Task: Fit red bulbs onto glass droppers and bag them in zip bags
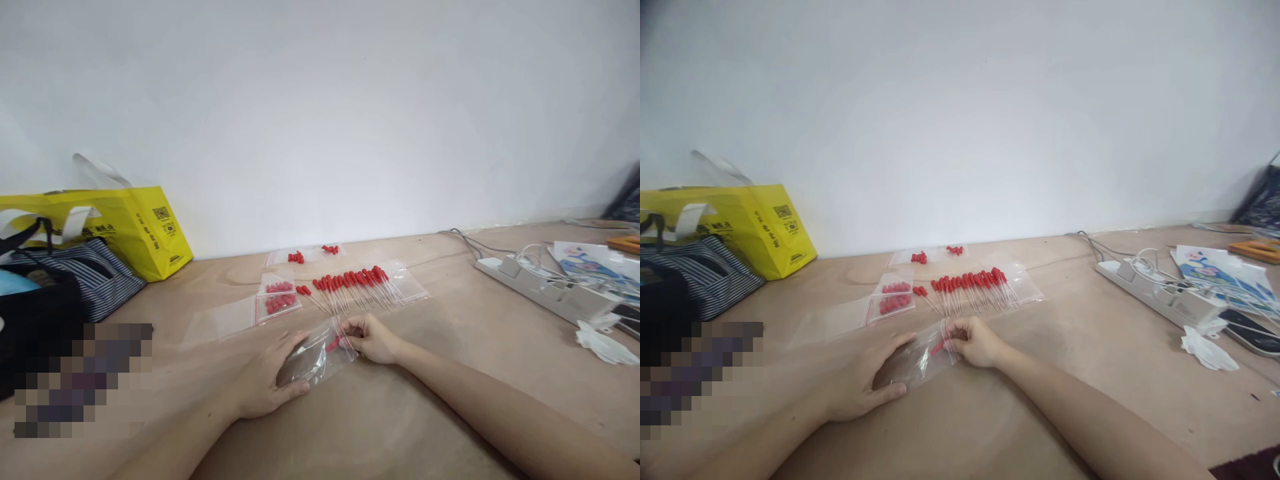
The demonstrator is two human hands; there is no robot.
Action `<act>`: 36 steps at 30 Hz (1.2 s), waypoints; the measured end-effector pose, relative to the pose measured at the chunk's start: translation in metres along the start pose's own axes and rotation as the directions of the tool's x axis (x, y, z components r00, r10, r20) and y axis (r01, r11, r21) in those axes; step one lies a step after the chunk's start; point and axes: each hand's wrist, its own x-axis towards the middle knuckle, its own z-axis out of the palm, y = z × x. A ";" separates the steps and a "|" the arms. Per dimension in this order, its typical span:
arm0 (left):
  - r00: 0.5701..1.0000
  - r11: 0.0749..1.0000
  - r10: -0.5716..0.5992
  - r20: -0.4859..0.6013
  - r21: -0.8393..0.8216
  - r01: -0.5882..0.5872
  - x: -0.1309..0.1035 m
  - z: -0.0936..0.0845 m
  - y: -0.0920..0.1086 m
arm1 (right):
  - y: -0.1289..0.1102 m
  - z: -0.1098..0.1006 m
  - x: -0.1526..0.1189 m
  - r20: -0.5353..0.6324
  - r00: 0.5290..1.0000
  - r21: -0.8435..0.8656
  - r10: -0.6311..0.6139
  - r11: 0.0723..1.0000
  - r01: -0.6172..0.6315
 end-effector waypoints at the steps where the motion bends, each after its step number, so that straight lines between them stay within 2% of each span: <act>1: 1.000 1.000 -0.009 0.012 0.000 0.009 -0.001 0.001 -0.002 | 0.000 0.001 -0.001 0.006 1.000 -0.025 -0.021 0.999 0.021; 4: 0.999 1.000 -0.009 0.047 -0.002 0.009 0.000 0.001 -0.004 | 0.001 0.002 -0.002 0.022 0.994 -0.104 -0.103 0.989 0.105; 7: 0.996 1.000 0.027 0.082 -0.006 -0.027 0.005 -0.003 -0.004 | 0.001 -0.006 0.000 0.028 0.999 -0.136 -0.018 0.991 0.022; 9: 0.994 0.999 0.045 0.098 -0.015 -0.043 0.008 -0.006 -0.003 | -0.001 -0.017 0.007 -0.080 0.997 -0.202 0.023 0.979 -0.039; 10: 0.994 0.999 0.048 0.101 -0.020 -0.046 0.009 -0.007 -0.003 | -0.002 -0.024 0.012 -0.177 0.984 -0.262 0.012 0.963 -0.059; 12: 0.994 0.998 0.051 0.099 -0.026 -0.049 0.011 -0.009 -0.003 | -0.007 -0.036 0.027 -0.385 0.922 -0.393 -0.023 0.909 -0.142; 14: 0.995 0.998 0.065 0.072 -0.022 -0.064 0.012 -0.009 -0.001 | -0.011 -0.044 0.048 -0.485 0.874 -0.442 -0.034 0.872 -0.212; 20: 0.986 0.988 0.152 -0.068 -0.010 -0.153 0.008 -0.010 0.008 | -0.010 -0.037 0.112 -0.606 0.796 -0.476 0.011 0.797 -0.373; 24: 0.991 0.989 0.130 -0.032 -0.072 -0.132 0.004 -0.011 0.015 | -0.004 -0.028 0.131 -0.664 0.745 -0.441 0.067 0.769 -0.462; 28: 0.996 0.990 0.093 -0.002 -0.106 -0.092 0.004 -0.012 0.017 | -0.001 -0.026 0.133 -0.714 0.696 -0.382 0.076 0.791 -0.478; 31: 0.997 0.993 0.077 -0.006 -0.092 -0.077 0.004 -0.011 0.016 | -0.002 -0.033 0.127 -0.728 0.683 -0.338 0.055 0.838 -0.427; 36: 0.999 0.997 0.041 0.004 -0.071 -0.041 0.004 -0.007 0.012 | -0.004 -0.053 0.084 -0.755 0.656 -0.257 -0.004 0.922 -0.291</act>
